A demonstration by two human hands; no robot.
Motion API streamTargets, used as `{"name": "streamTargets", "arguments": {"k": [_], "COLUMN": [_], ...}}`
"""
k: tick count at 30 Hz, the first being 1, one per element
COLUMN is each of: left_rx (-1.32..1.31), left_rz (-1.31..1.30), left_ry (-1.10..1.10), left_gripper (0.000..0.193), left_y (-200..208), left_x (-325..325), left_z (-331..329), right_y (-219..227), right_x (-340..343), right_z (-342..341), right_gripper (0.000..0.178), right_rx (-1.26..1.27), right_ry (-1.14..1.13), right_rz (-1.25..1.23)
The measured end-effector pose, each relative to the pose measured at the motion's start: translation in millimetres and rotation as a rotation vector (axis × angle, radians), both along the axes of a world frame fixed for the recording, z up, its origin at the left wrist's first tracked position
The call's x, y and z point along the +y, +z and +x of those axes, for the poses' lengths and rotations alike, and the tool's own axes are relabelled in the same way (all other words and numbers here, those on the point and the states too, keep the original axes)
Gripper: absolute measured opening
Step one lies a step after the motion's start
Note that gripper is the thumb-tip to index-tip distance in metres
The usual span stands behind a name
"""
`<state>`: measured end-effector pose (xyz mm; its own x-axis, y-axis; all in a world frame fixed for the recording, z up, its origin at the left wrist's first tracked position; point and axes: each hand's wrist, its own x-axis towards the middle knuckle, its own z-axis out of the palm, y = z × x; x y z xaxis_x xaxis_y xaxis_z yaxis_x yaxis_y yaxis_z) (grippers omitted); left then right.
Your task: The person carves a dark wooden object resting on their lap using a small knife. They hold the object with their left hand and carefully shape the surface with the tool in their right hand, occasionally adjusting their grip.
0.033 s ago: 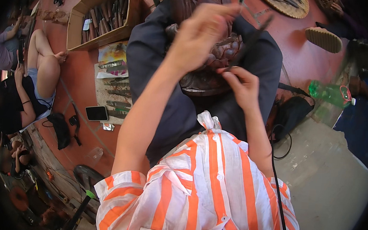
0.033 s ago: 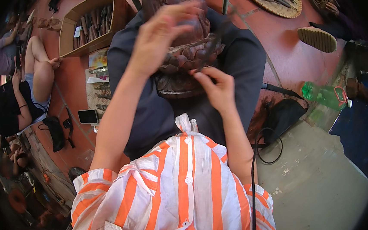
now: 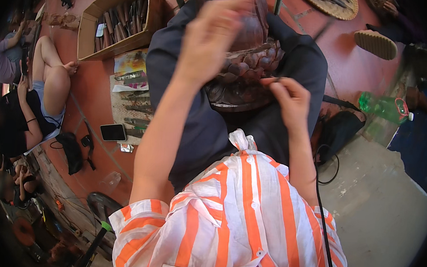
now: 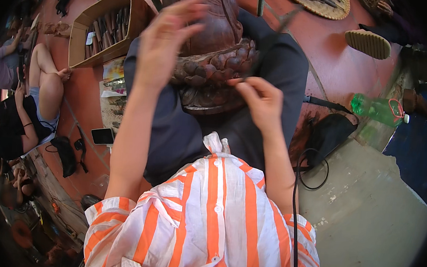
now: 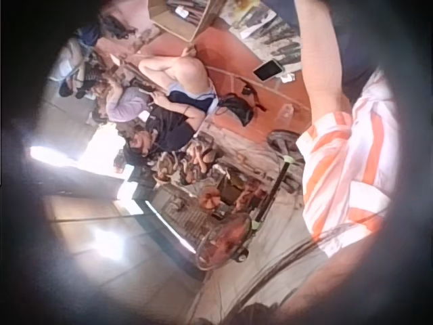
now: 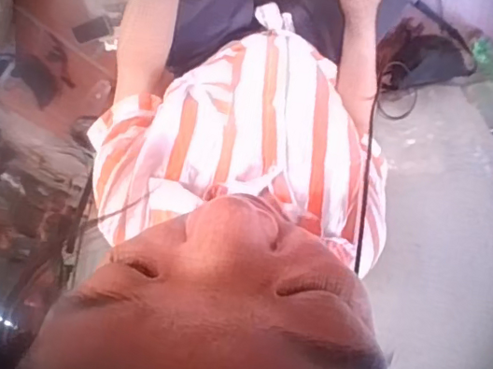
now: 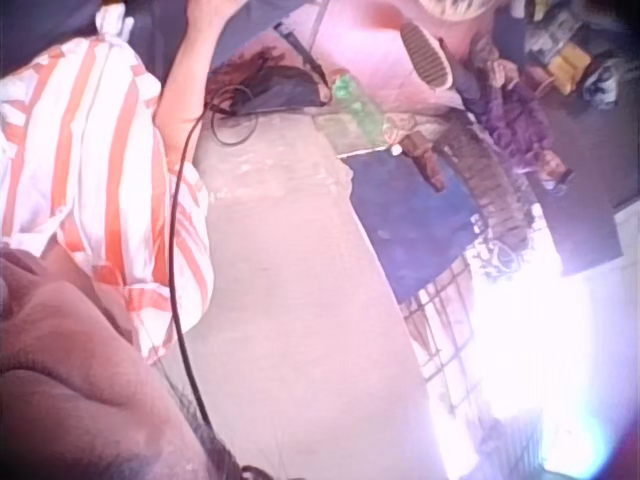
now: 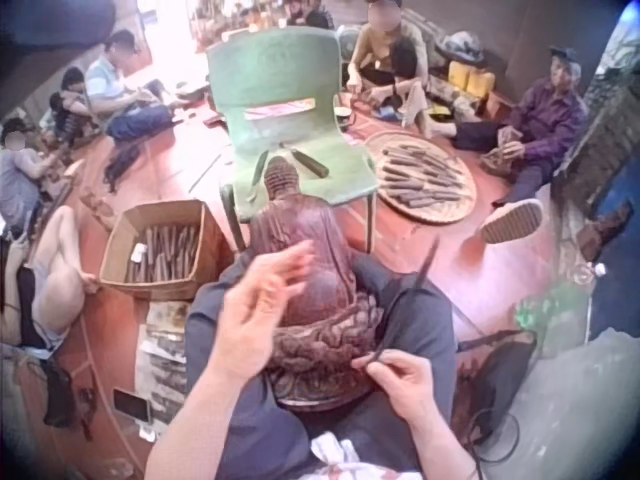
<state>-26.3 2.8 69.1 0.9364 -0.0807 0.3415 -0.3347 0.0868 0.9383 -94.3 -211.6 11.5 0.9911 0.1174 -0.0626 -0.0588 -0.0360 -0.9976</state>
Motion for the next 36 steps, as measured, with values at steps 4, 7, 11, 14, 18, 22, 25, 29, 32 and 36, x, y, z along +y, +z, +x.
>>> {"name": "streamTargets", "arguments": {"k": [4, 7, 11, 14, 18, 22, 25, 29, 32, 36], "left_rx": [0.243, 0.374, 0.616, 0.633, 0.584, 0.336, 0.222, 0.114, 0.087, -0.029], "left_rz": [-0.069, -0.019, 0.219, 0.611, 0.813, 1.065, 1.129, 1.013, 0.779, 0.560], "left_ry": [0.477, 0.694, 0.802, 0.555, 0.554, 0.439, 0.391, 0.279, 0.222, -0.021], "left_gripper": [0.040, 0.033, 0.035, 0.057, 0.071, 0.065, 0.047, 0.034, 0.029, 0.046], "left_y": [9.9, -16.3, -55.1, -89.2, -67.8, -51.5, -44.4, -40.1, -35.6, -20.5], "left_x": [80.9, 141.0, 142.2, 119.6, 75.8, 60.0, 44.5, 28.5, 9.8, -28.1], "left_z": [-27.6, -70.2, -115.7, -136.9, -125.4, -123.6, -124.8, -125.7, -130.3, -135.7], "right_y": [7.4, 15.7, 19.2, 14.1, 14.6, 16.5, 12.0, 4.2, 6.4, 4.3], "right_x": [-76.2, -129.8, -138.5, -114.1, -64.7, -33.1, -26.3, -29.7, -27.9, -23.0], "right_z": [-5.1, -12.2, -17.2, -14.6, -11.6, -11.6, -12.3, -11.5, -11.9, -20.0], "right_gripper": [0.011, 0.010, 0.009, 0.006, 0.005, 0.005, 0.005, 0.005, 0.005, 0.006], "right_rx": [-0.128, -0.194, -0.101, -0.047, -0.083, -0.161, -0.181, -0.166, -0.136, -0.235], "right_ry": [-0.417, -0.611, -0.516, -0.283, -0.225, -0.269, -0.227, -0.193, -0.191, -0.015], "right_rz": [0.248, 0.269, 0.294, 0.282, 0.178, 0.106, 0.051, 0.031, 0.037, -0.097]}}
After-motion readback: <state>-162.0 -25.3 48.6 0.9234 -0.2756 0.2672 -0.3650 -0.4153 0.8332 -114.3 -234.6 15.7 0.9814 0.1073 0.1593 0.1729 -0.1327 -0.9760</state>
